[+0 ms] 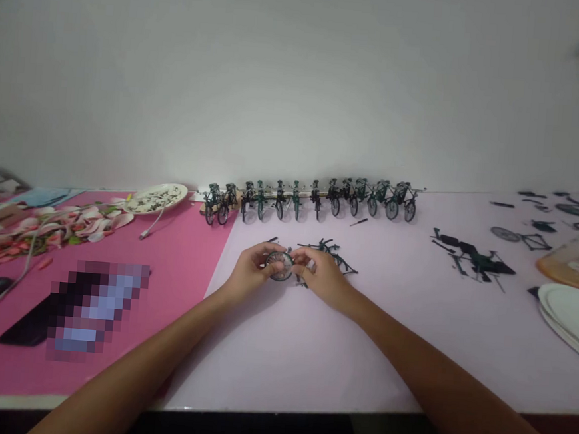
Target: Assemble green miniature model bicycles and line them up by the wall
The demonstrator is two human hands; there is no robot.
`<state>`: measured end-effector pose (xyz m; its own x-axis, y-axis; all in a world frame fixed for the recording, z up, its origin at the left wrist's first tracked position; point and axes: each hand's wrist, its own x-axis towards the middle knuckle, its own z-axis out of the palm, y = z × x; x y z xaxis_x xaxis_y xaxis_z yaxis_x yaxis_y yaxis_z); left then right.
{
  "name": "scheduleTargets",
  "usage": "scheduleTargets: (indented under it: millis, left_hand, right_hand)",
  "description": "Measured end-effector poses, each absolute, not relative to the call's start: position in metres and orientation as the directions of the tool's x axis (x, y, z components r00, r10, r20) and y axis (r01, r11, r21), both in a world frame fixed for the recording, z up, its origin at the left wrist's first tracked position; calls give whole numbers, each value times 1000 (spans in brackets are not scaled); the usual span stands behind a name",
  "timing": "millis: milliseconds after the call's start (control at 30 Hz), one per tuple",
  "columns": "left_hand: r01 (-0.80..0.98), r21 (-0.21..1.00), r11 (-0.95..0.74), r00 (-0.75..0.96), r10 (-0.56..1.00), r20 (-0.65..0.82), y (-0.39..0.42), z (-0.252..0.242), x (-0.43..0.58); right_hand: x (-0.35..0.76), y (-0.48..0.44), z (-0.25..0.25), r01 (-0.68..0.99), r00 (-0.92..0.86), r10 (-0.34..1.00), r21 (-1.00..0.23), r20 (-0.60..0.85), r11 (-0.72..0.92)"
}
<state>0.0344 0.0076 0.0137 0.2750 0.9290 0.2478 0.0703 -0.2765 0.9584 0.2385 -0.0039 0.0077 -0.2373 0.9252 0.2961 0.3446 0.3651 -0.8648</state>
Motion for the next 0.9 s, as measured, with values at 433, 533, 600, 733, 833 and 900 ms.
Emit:
scheduleTargets:
  millis: [433, 533, 600, 733, 833, 900]
  left_hand:
    - [698, 664, -267, 12, 932, 362, 58, 25, -39]
    - [778, 599, -190, 4, 955, 297, 65, 28, -52]
    - [800, 570, -185, 21, 959, 282, 67, 28, -58]
    - [849, 483, -217, 91, 958, 271, 71, 24, -64]
    - [905, 352, -239, 116, 935, 335, 73, 18, -63]
    - [914, 305, -267, 144, 917, 371, 72, 16, -61]
  right_hand:
    - [248, -1, 16, 550, -99, 858, -691, 504, 469]
    - [261, 4, 25, 658, -101, 826, -585, 555, 474]
    - [274, 11, 31, 730, -105, 793, -494, 601, 472]
    - [298, 27, 34, 796, 27, 754, -470, 657, 381]
    - [305, 35, 29, 813, 82, 771, -490, 631, 314]
    - [307, 37, 26, 810, 69, 801, -502, 595, 303]
